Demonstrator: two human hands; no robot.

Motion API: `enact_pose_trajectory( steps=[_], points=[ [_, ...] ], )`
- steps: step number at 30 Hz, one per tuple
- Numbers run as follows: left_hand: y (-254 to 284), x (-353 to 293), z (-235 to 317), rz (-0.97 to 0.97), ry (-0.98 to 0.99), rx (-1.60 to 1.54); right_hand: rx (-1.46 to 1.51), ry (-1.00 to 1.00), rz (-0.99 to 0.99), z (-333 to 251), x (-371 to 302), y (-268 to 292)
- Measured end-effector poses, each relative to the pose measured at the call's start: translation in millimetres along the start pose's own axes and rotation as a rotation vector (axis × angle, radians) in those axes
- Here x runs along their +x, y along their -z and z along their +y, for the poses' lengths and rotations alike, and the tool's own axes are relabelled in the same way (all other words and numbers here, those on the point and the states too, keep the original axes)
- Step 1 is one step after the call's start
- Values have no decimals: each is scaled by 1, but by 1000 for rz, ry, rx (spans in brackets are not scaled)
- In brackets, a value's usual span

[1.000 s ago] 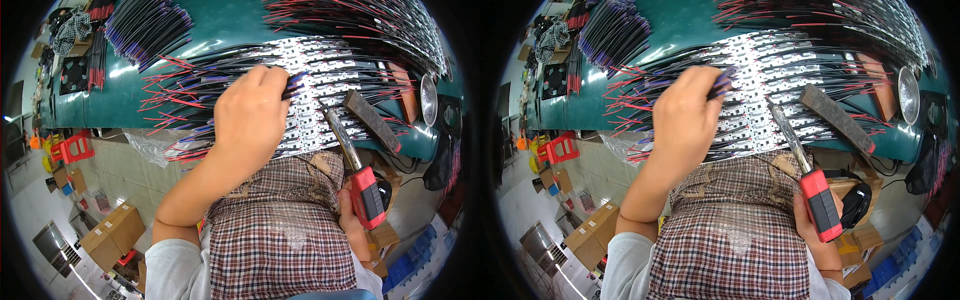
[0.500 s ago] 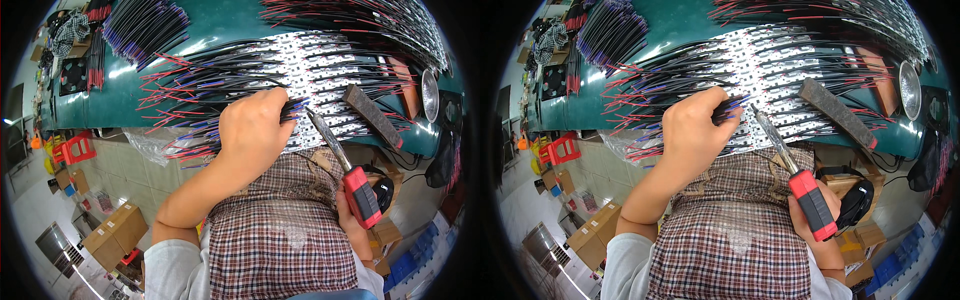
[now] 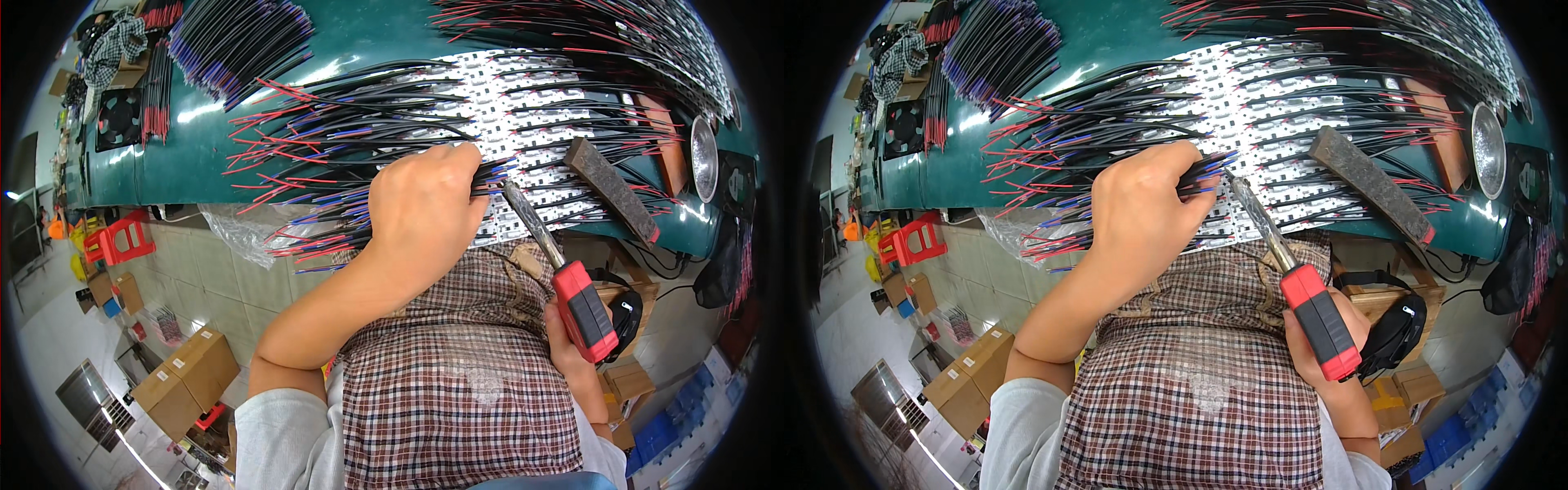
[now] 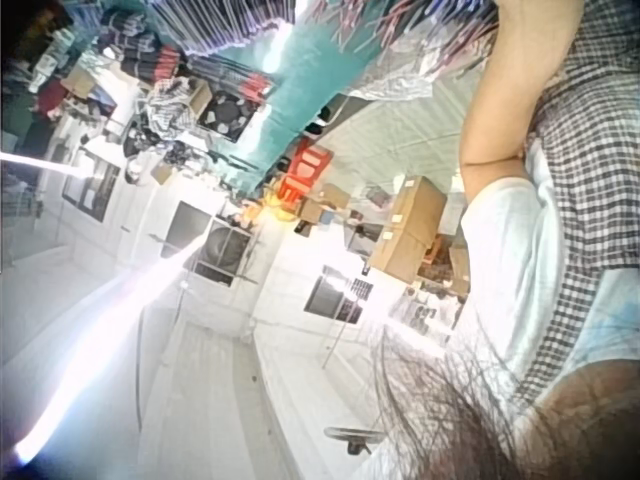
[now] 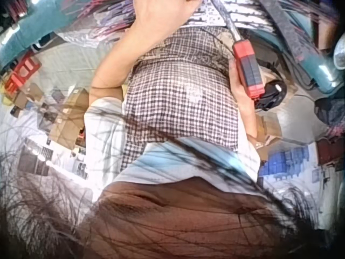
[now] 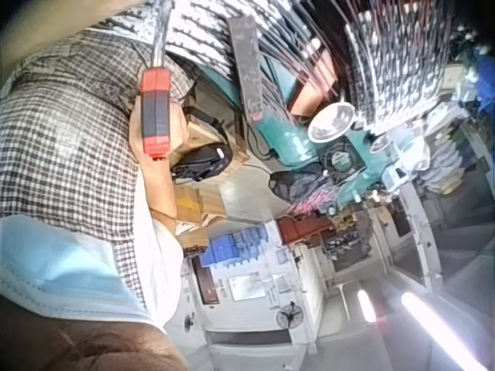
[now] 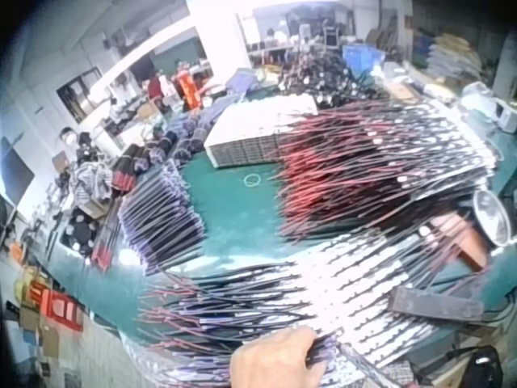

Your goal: The person arranges LED strips on a workbench, gathers the attached wire ends by hand, and solders them using a soldering iron.

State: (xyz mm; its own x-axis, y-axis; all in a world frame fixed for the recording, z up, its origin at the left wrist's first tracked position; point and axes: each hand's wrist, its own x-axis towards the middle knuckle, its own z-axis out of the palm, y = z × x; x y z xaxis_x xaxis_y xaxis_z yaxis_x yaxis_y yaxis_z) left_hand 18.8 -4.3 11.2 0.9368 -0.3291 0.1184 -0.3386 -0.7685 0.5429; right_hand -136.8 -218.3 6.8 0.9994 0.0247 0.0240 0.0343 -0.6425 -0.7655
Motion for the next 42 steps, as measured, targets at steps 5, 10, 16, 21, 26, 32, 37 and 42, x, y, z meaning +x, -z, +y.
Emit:
enact_pose_trajectory(
  steps=[5,10,16,21,26,32,37,42],
  points=[
    [1,1,1,-22,7,8,10,-1,-2,-2,3,-1],
    [2,4,2,-40,-4,3,10,29,-3,-5,6,-1],
    [2,6,3,-57,-2,15,10,32,-17,-6,5,-1],
    [1,8,2,-53,-8,11,31,0,1,-7,6,-2],
    [2,10,2,-72,-3,19,20,-7,17,0,-4,0],
    [3,12,1,-100,4,30,-25,47,87,5,-7,-4],
    [3,12,-1,-123,24,26,-10,32,37,3,-8,-1],
    [3,13,-2,-133,33,5,13,-13,33,-3,-1,-2]
  ],
)
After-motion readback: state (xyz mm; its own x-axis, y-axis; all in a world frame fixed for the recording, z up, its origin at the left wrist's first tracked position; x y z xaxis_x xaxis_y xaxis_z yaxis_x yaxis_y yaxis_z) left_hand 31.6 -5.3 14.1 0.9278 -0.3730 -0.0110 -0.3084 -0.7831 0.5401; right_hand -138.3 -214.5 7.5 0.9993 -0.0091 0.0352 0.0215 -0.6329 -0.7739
